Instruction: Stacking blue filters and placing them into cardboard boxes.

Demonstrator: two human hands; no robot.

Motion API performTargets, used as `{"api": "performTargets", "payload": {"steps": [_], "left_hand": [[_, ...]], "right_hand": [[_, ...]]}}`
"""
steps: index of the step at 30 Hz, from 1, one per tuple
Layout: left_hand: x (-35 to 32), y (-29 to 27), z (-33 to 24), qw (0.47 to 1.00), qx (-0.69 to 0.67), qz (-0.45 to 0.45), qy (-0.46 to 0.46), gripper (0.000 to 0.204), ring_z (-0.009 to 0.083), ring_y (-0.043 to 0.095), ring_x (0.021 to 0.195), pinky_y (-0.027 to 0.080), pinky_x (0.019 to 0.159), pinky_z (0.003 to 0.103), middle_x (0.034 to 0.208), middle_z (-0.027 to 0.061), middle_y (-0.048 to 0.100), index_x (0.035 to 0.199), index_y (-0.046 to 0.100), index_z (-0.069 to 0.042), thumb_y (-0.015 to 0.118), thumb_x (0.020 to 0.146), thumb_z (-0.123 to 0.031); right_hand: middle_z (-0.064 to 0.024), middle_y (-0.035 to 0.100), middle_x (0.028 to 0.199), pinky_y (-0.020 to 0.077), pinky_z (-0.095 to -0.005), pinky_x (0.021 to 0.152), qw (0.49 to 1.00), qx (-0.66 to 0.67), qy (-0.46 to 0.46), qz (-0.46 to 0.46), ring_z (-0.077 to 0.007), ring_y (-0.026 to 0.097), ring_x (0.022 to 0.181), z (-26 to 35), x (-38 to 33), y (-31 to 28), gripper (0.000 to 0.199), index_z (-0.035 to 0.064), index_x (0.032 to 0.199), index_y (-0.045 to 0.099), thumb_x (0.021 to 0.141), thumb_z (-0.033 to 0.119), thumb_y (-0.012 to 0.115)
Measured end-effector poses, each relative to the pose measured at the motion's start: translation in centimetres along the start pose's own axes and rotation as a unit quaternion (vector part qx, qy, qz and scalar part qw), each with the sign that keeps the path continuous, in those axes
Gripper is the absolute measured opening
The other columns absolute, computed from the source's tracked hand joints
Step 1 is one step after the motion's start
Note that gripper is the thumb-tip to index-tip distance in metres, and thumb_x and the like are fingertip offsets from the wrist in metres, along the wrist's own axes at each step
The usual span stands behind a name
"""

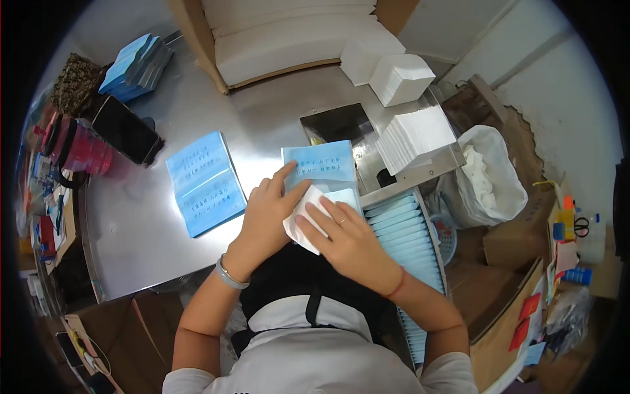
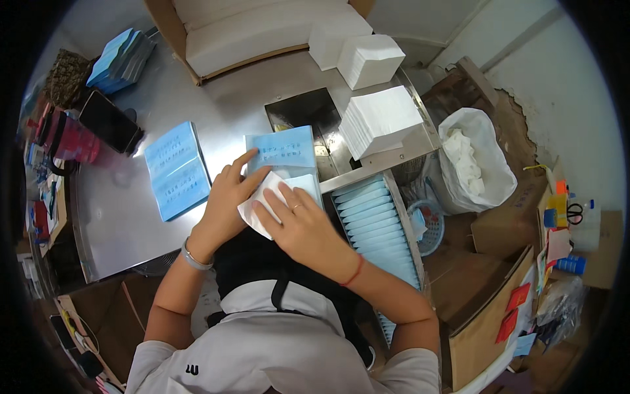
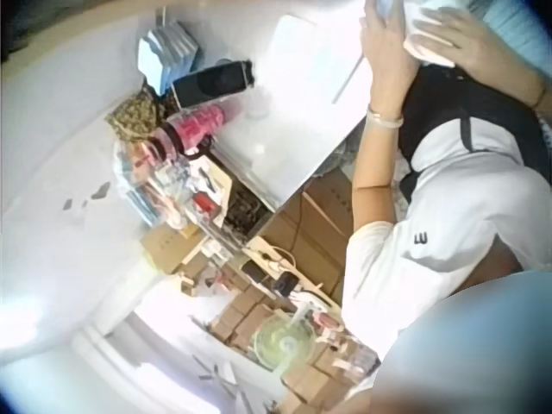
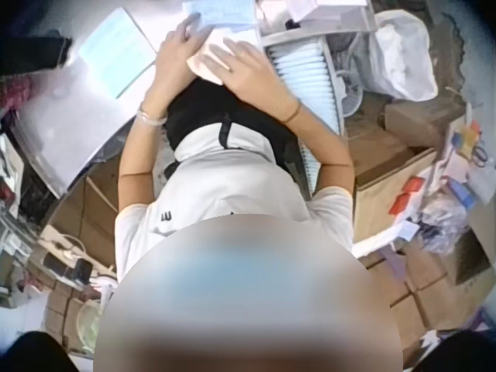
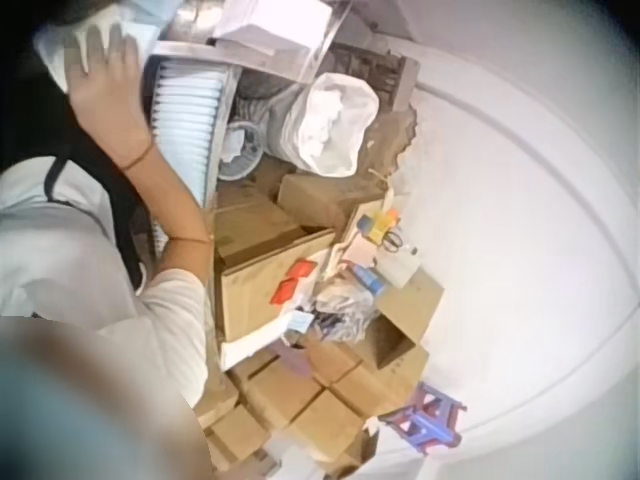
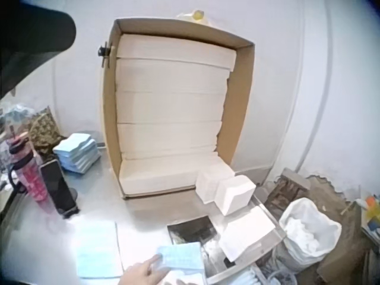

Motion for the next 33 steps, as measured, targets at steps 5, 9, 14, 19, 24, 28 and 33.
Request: {"api": "performTargets", "payload": {"steps": [5,9,14,19,24,28,33], "left_hand": [[0.4,1.6,-2.5,0.996,-0.088,-0.016,-0.001,0.061,0.0294,0.064,0.085,0.055,0.078,0.037,0.144,0.0185,0.043,0.128,0.059,-0.015,0.071,0.070,0.003],[-0.1,0.0,-3.9,0.963,-0.265,0.043,-0.030,0.055,0.0321,0.063,0.101,0.053,0.085,0.040,0.141,0.0180,0.047,0.126,0.062,-0.016,0.073,0.074,-0.004],[-5.2,-3.9,4.2,0.969,0.186,0.061,-0.149,0.050,0.0476,0.023,0.142,0.020,0.111,0.065,0.157,0.0178,0.028,0.128,0.061,-0.026,0.074,0.081,-0.032],[-5.6,-5.9,6.9,0.981,0.122,0.073,-0.136,0.043,0.0439,0.030,0.139,0.021,0.112,0.058,0.152,0.0190,0.035,0.130,0.059,-0.017,0.066,0.090,-0.029],[-8.1,-7.5,9.9,0.925,0.196,0.004,-0.325,0.019,0.0363,0.045,0.118,0.031,0.102,0.048,0.126,0.0147,0.051,0.101,0.058,-0.007,0.067,0.088,-0.017],[-4.6,-7.2,8.0,0.956,0.124,-0.064,-0.260,0.019,0.0386,0.045,0.121,0.036,0.102,0.047,0.122,0.0182,0.050,0.097,0.053,-0.006,0.068,0.087,-0.012],[-0.5,1.4,-2.3,0.998,0.050,0.024,-0.034,0.027,0.0437,0.043,0.123,0.036,0.097,0.059,0.136,0.0239,0.045,0.095,0.056,-0.004,0.073,0.079,-0.017]], "right_hand": [[-0.0170,0.067,0.092,0.0498,-0.0448,0.090,0.985,-0.058,0.114,0.113,-0.0329,0.065,0.095,-6.9,3.0,3.3,0.015,0.0044,0.093,0.067,0.081,0.008,0.060],[-0.0182,0.067,0.079,0.0539,-0.0374,0.066,0.962,-0.111,0.227,0.108,-0.0340,0.067,0.078,-11.8,4.6,4.4,0.007,0.0037,0.084,0.063,0.083,0.008,0.058],[-0.0099,0.066,0.077,0.0498,-0.0372,0.063,0.930,-0.111,0.201,-0.286,-0.0287,0.063,0.067,-8.2,2.6,-6.5,0.010,0.0016,0.083,0.070,0.084,0.011,0.066],[-0.0116,0.064,0.091,0.0461,-0.0410,0.080,0.923,-0.239,0.233,-0.193,-0.0296,0.058,0.083,-11.7,1.6,-7.4,0.014,0.0002,0.091,0.072,0.084,0.011,0.067],[-0.0108,0.064,0.095,0.0452,-0.0405,0.082,0.932,-0.179,0.265,-0.172,-0.0302,0.055,0.088,-12.5,1.7,-7.5,0.016,-0.0011,0.092,0.072,0.084,0.011,0.066],[-0.0113,0.063,0.100,0.0461,-0.0400,0.083,0.937,-0.122,0.291,-0.152,-0.0313,0.055,0.094,-14.0,0.9,-7.9,0.018,-0.0007,0.098,0.072,0.084,0.008,0.066],[-0.0136,0.061,0.114,0.0454,-0.0403,0.088,0.952,-0.085,0.267,-0.122,-0.0343,0.051,0.107,-15.1,1.0,-9.3,0.032,0.0005,0.110,0.069,0.079,0.002,0.066]]}}
Point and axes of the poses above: each hand's wrist, its own x-axis towards the middle knuckle, its own y-axis out of the palm, z = x × y, the point moved 5 cm from there along x, towards the middle knuckle
